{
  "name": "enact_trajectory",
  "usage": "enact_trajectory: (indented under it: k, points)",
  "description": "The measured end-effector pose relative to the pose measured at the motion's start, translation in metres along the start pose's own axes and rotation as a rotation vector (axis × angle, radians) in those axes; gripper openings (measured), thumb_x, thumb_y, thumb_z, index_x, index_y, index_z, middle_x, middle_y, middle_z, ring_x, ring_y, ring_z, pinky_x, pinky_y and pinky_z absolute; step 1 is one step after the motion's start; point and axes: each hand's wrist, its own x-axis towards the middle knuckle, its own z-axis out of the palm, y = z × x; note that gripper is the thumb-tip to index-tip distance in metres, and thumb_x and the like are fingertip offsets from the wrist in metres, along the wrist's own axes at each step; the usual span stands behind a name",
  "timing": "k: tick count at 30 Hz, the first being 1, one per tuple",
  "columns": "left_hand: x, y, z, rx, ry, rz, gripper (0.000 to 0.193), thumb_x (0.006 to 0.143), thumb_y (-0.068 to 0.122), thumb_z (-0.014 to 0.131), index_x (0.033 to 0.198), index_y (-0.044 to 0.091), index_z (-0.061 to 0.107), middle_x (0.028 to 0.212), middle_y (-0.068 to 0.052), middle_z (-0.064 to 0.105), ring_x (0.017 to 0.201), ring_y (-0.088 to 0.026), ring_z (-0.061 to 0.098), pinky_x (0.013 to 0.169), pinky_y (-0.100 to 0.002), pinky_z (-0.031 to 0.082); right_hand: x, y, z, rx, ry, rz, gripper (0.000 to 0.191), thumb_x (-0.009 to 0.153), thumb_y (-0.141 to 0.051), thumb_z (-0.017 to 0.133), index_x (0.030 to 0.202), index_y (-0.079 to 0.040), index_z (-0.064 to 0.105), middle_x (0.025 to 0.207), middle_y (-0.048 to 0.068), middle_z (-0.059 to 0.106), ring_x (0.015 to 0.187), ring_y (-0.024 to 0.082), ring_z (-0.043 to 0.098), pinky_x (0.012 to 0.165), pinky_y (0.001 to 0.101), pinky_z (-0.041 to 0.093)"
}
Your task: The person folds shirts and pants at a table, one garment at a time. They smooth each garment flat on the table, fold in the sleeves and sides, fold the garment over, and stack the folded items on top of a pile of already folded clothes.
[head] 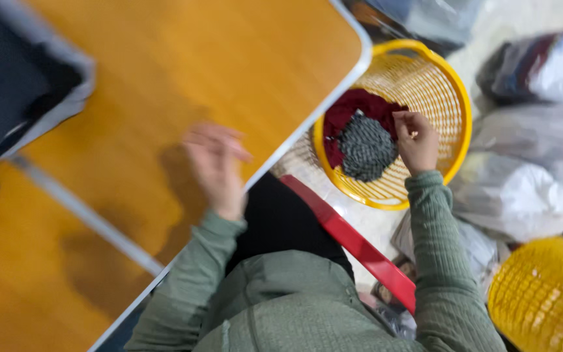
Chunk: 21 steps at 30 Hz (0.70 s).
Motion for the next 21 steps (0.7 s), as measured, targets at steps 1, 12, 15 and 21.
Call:
enact_trajectory:
  k: [1,12,15,21]
  points:
    - [-0.024,-0.012,0.024,0.04,-0.162,-0.117,0.021,0.111,0.011,0.057,0.128,0.008,0.044,0.11,-0.006,0.062,0.082,-0.013,0.061,0.074,-0.029,0.054,-0.001,0.036,0.001,-0.045,-0.024,0.11,0.015,0.101,-0.015,0.067,0.112,-0.009,0.075,0.1,0.011,0.076,0.089,0.023,0.071,0.08,0.0338,0.056]
    - [-0.082,-0.153,0.112,0.672,-0.918,-0.292,0.034,0.093,0.004,0.067,0.127,0.004,0.062,0.118,-0.01,0.07,0.104,-0.021,0.069,0.088,-0.033,0.055,-0.022,0.195,0.119,-0.318,-0.654,0.736,0.054,0.083,-0.053,0.07,0.127,-0.021,0.074,0.135,0.018,0.066,0.123,0.037,0.064,0.107,0.0452,0.048]
    - [-0.079,-0.169,0.108,0.721,-0.877,-0.471,0.031,0.094,0.005,0.065,0.124,0.004,0.064,0.118,-0.01,0.071,0.101,-0.02,0.071,0.085,-0.032,0.058,-0.021,0.207,0.133,-0.58,-0.563,0.799,0.051,0.083,-0.051,0.068,0.125,-0.024,0.074,0.151,0.018,0.048,0.138,0.039,0.045,0.111,0.0583,0.035]
    - [-0.074,-0.171,0.109,0.799,-0.826,-0.69,0.027,0.096,0.008,0.062,0.123,0.005,0.062,0.116,-0.009,0.069,0.096,-0.019,0.072,0.08,-0.03,0.06,-0.04,0.238,0.144,-0.663,-0.69,0.746,0.043,0.087,-0.041,0.067,0.124,-0.02,0.075,0.14,0.015,0.058,0.129,0.036,0.055,0.104,0.0552,0.042]
